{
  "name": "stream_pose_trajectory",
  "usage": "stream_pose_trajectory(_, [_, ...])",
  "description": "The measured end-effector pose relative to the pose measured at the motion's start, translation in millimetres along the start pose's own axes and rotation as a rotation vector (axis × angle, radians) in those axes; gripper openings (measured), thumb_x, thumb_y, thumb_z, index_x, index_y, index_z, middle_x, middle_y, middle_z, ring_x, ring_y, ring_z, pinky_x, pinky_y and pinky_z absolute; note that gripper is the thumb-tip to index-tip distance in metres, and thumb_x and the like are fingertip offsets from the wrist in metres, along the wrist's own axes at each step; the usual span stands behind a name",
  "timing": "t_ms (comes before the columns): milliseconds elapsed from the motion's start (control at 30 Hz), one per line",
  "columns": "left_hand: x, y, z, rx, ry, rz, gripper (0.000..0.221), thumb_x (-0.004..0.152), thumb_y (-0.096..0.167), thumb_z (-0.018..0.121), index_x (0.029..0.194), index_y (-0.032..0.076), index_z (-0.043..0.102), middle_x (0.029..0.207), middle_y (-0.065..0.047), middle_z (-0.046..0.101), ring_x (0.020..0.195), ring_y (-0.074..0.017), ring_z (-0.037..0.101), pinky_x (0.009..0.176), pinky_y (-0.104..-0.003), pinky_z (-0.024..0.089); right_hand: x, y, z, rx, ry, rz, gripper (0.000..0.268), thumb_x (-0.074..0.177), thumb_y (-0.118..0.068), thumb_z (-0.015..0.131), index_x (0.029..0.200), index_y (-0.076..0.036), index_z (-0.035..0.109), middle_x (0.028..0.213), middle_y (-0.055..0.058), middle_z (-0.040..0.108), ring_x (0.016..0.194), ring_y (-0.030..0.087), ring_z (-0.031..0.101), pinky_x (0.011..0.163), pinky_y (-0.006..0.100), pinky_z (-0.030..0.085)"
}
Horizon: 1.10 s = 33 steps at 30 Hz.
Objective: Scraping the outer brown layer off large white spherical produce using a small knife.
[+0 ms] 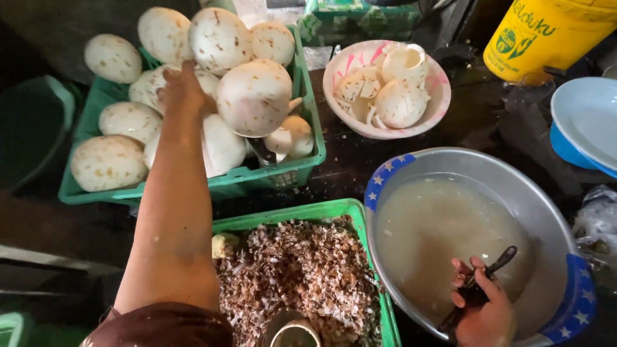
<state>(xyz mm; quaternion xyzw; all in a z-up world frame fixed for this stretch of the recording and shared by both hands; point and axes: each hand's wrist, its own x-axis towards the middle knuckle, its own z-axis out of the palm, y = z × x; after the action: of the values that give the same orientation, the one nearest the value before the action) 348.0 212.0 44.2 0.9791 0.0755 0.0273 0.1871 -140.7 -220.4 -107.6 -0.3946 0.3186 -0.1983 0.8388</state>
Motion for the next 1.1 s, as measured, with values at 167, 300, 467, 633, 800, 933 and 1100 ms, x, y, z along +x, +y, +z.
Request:
stream_pose_trajectory(167, [-17.7,5.1,-19.9,0.088,0.082,-0.002,0.091,0.06,0.026,0.093,0.141,0.034,0.053,0.126,-0.02,0.052,0.103,-0.0419,0.062,0.084,-0.054,0.053,-6.5,-1.2,2.7,0.053,-0.032,-0.016,0.03,0.098,-0.013,0.05,0.126,-0.01,0.059,0.118,0.015,0.065,0.081,0.013,0.054,0.051,0.021,0.038])
stream_pose_trajectory(300, [-57.0,-20.1,-27.4,-0.153,0.27,0.006,0.099,0.048,0.034,0.098,0.135,0.034,0.05,0.12,-0.015,0.054,0.103,-0.0347,0.06,0.084,-0.049,0.051,-7.9,-1.3,7.9,0.07,-0.019,-0.024,0.028,0.097,-0.013,0.051,0.123,-0.01,0.06,0.113,0.014,0.067,0.078,0.014,0.054,0.051,0.021,0.038])
stream_pose_trajectory(467, [-144.6,-50.6,-56.1,-1.058,0.548,0.589,0.09,0.071,-0.001,0.086,0.145,0.011,0.036,0.143,-0.015,0.044,0.131,-0.0358,0.048,0.113,-0.046,0.039,-14.2,-5.8,24.7,0.045,0.007,-0.044,0.028,0.094,-0.012,0.05,0.121,-0.01,0.059,0.113,0.016,0.067,0.078,0.013,0.054,0.051,0.02,0.036])
stream_pose_trajectory(633, [-297.4,-65.4,-96.8,-1.091,0.296,0.458,0.099,0.055,0.014,0.079,0.146,0.01,0.039,0.142,-0.012,0.047,0.128,-0.0302,0.048,0.109,-0.042,0.041,-6.4,-3.7,29.1,0.085,-0.043,-0.012,0.026,0.092,-0.017,0.055,0.118,-0.013,0.057,0.106,0.012,0.068,0.073,0.013,0.055,0.049,0.018,0.036])
stream_pose_trajectory(800, [-426.0,-78.6,-53.2,-1.12,0.084,0.429,0.129,0.029,0.035,0.098,0.146,0.007,0.05,0.13,-0.02,0.061,0.119,-0.031,0.059,0.109,-0.048,0.045,-47.9,-19.7,57.1,0.09,-0.107,-0.104,0.018,0.092,-0.019,0.064,0.11,-0.019,0.06,0.108,0.017,0.074,0.07,0.02,0.059,0.045,0.02,0.035])
stream_pose_trajectory(933, [-498.3,-63.2,-29.7,-1.107,-0.136,0.487,0.118,0.028,0.026,0.103,0.137,0.009,0.059,0.128,-0.018,0.065,0.116,-0.0362,0.064,0.103,-0.053,0.051,-156.7,-25.8,121.4,-0.051,-0.212,-0.22,0.03,0.09,-0.013,0.066,0.119,-0.021,0.061,0.102,0.014,0.075,0.066,0.014,0.062,0.041,0.016,0.031])
stream_pose_trajectory(1100, [-532.5,-72.2,22.8,-0.572,-0.164,0.552,0.104,0.041,0.032,0.098,0.138,0.032,0.057,0.143,-0.006,0.054,0.121,-0.0392,0.061,0.098,-0.057,0.054,-204.8,63.7,132.7,-0.518,-0.508,-0.327,0.02,0.083,-0.011,0.069,0.101,-0.009,0.077,0.098,0.013,0.079,0.094,0.022,0.067,0.085,0.029,0.05])
